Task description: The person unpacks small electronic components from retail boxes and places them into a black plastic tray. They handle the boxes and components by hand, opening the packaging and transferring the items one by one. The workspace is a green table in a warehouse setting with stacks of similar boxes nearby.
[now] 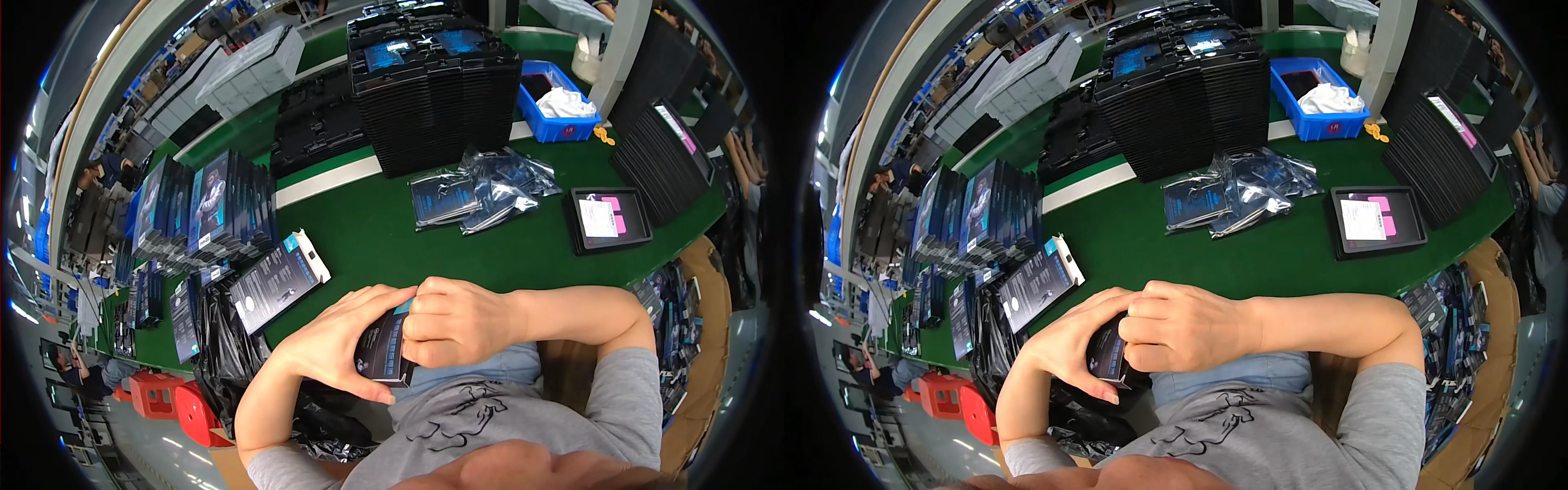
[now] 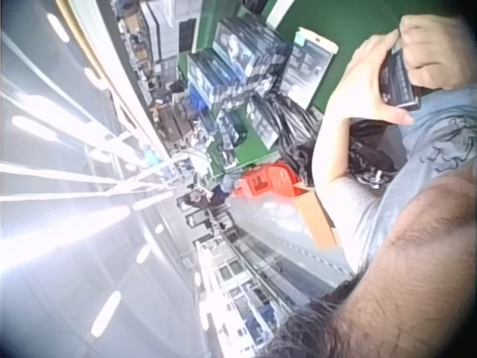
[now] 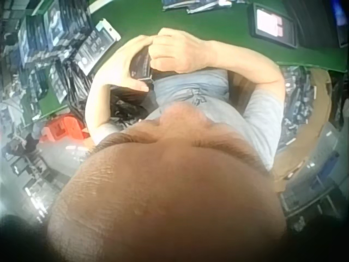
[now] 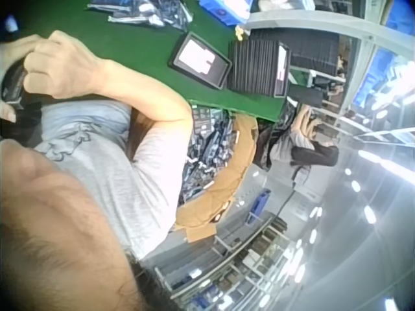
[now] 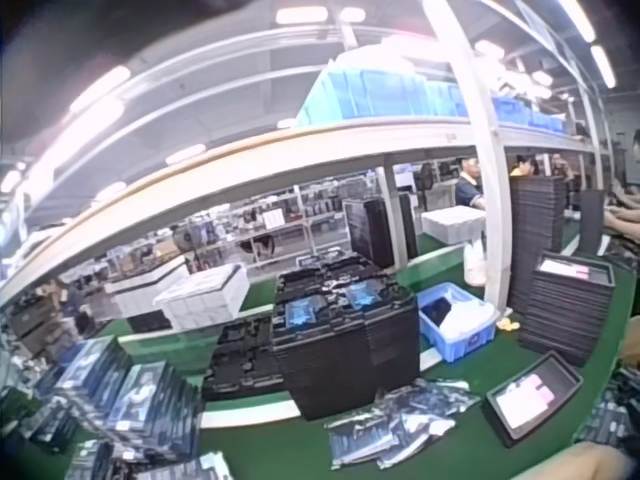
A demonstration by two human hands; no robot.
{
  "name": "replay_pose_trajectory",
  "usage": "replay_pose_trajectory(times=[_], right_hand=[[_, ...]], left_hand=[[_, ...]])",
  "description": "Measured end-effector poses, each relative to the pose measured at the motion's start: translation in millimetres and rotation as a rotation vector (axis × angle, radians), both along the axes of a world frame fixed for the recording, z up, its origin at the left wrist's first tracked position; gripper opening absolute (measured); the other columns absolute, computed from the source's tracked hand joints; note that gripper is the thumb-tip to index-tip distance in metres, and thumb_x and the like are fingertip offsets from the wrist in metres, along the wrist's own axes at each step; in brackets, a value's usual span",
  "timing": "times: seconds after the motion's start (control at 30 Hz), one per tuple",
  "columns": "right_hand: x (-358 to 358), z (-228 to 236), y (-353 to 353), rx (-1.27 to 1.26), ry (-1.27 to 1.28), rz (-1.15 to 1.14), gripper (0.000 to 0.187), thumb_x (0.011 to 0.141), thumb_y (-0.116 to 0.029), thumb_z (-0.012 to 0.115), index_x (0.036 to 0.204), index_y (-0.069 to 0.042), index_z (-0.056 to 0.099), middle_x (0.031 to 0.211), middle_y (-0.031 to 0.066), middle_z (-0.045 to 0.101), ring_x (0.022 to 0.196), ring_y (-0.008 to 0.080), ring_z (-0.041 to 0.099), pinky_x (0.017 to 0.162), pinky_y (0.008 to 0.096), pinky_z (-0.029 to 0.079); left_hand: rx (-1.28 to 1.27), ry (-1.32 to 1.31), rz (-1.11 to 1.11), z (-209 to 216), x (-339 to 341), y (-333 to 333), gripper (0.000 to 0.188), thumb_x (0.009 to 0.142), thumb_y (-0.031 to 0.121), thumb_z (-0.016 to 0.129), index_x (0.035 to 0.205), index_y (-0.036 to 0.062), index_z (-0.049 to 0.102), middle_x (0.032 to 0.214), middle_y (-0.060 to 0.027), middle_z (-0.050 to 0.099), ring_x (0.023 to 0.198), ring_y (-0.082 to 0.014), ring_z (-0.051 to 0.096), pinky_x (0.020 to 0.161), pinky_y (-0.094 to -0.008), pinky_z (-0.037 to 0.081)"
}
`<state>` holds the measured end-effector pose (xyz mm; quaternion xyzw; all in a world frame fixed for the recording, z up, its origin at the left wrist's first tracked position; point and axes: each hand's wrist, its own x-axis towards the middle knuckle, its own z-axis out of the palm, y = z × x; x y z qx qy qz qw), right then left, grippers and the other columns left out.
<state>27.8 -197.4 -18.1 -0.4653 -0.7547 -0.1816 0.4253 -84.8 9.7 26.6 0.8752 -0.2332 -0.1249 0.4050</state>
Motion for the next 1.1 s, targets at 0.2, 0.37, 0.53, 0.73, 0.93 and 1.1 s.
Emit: replay_pose_trajectory(times=[0.2,0.37,0.53,0.73,0.93,1.1], right_hand=[[1,3,2,0.02,0.054,0.031,0.018,0.078,-0.012,0.07,0.091,-0.005,0.059,0.086,0.0048,0.057,0.073,0.0205,0.055,0.063,0.035,0.048],[0,-1,1,0.104,0.047,-0.016,0.019,0.081,-0.009,0.071,0.096,-0.003,0.061,0.089,0.0071,0.063,0.074,0.0215,0.06,0.065,0.0362,0.052],[-2,-2,0,0.205,0.027,-0.063,0.018,0.084,-0.008,0.07,0.099,-0.003,0.063,0.093,0.0094,0.066,0.079,0.0227,0.064,0.066,0.0362,0.054],[5,4,3,0.087,0.087,0.055,0.017,0.082,-0.01,0.069,0.098,-0.005,0.066,0.092,0.0055,0.064,0.076,0.0222,0.061,0.063,0.0338,0.053],[9,6,0,-0.175,0.063,0.083,0.015,0.079,-0.014,0.068,0.092,-0.011,0.062,0.088,0.0021,0.057,0.083,0.0221,0.059,0.069,0.0352,0.051],[14,3,4,-0.069,-0.008,0.079,0.01,0.077,-0.015,0.067,0.08,-0.012,0.058,0.088,0.0017,0.057,0.082,0.0211,0.06,0.071,0.0366,0.051]], left_hand=[[-0.039,0.033,-0.021,-1,1,6,0.124,0.053,0.044,0.094,0.15,-0.004,0.035,0.133,-0.0232,0.053,0.124,-0.0401,0.051,0.108,-0.0466,0.038],[-0.084,0.022,-0.016,-1,2,6,0.126,0.053,0.045,0.094,0.151,-0.0038,0.034,0.136,-0.0226,0.051,0.125,-0.0393,0.051,0.109,-0.0454,0.039],[-0.138,0.034,-0.004,-1,0,4,0.127,0.052,0.044,0.094,0.152,-0.0032,0.033,0.137,-0.0223,0.051,0.125,-0.0385,0.051,0.108,-0.0448,0.039],[-0.084,0.002,0.014,-1,-1,6,0.127,0.052,0.045,0.094,0.152,-0.0031,0.033,0.136,-0.0224,0.051,0.126,-0.0389,0.05,0.109,-0.0453,0.038],[0.073,-0.009,0.032,-4,-3,0,0.123,0.054,0.046,0.093,0.15,-0.0032,0.035,0.136,-0.0213,0.052,0.124,-0.0384,0.051,0.107,-0.0455,0.037],[0.132,-0.009,0.051,-3,-1,-3,0.121,0.055,0.048,0.093,0.149,-0.0034,0.037,0.135,-0.0209,0.053,0.123,-0.0382,0.051,0.105,-0.0445,0.037]])
